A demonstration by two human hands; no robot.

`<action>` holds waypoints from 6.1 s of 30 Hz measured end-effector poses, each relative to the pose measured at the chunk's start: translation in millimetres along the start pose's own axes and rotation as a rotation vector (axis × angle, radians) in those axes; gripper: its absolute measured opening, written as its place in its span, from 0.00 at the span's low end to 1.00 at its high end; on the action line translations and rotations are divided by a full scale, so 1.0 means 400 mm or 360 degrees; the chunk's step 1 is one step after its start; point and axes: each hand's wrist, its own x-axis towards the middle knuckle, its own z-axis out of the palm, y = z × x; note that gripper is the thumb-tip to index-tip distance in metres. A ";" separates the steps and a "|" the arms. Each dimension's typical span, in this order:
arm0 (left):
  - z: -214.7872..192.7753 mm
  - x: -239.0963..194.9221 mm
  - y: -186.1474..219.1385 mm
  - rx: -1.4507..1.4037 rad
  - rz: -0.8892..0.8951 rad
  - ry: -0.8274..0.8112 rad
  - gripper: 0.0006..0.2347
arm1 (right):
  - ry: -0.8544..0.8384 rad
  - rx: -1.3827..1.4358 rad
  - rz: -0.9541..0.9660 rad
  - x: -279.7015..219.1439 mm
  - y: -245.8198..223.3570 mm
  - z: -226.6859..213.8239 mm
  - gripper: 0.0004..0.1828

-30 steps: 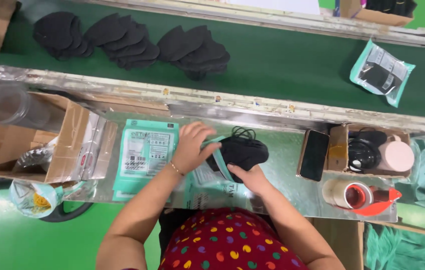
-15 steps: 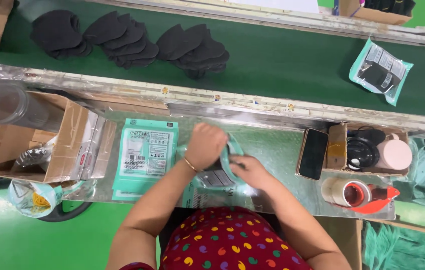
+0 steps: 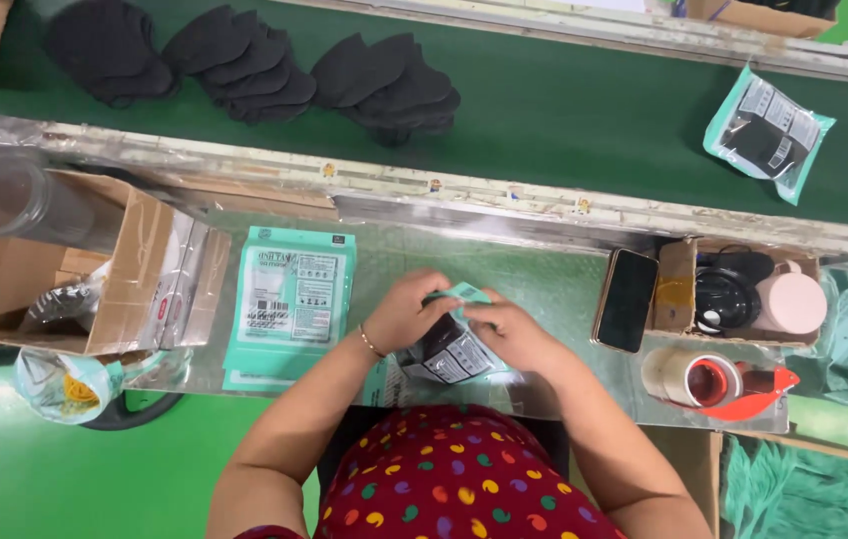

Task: The person picks black face masks from a conveyor, folds and arranges them, and places them into teal plastic pouches, pressing the pouches closed and setting finished pouches aside on the conveyor. The person repeats this packing cycle for multiple masks and pouches.

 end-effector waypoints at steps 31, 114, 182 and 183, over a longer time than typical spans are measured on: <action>-0.036 0.018 0.082 0.0376 0.0076 0.0018 0.09 | 0.0320 -0.0233 -0.0020 0.035 -0.110 -0.032 0.10; -0.349 -0.105 -0.468 0.1004 -0.0651 0.0469 0.09 | 0.0510 -0.0612 -0.0042 -0.032 0.047 0.049 0.15; -0.106 0.113 0.007 0.0720 0.0144 0.0031 0.12 | 0.0359 0.0000 0.0150 -0.023 0.079 -0.043 0.10; -0.123 0.149 -0.035 0.0627 0.0181 0.0292 0.11 | 0.0653 0.0297 0.0280 -0.035 0.095 -0.052 0.09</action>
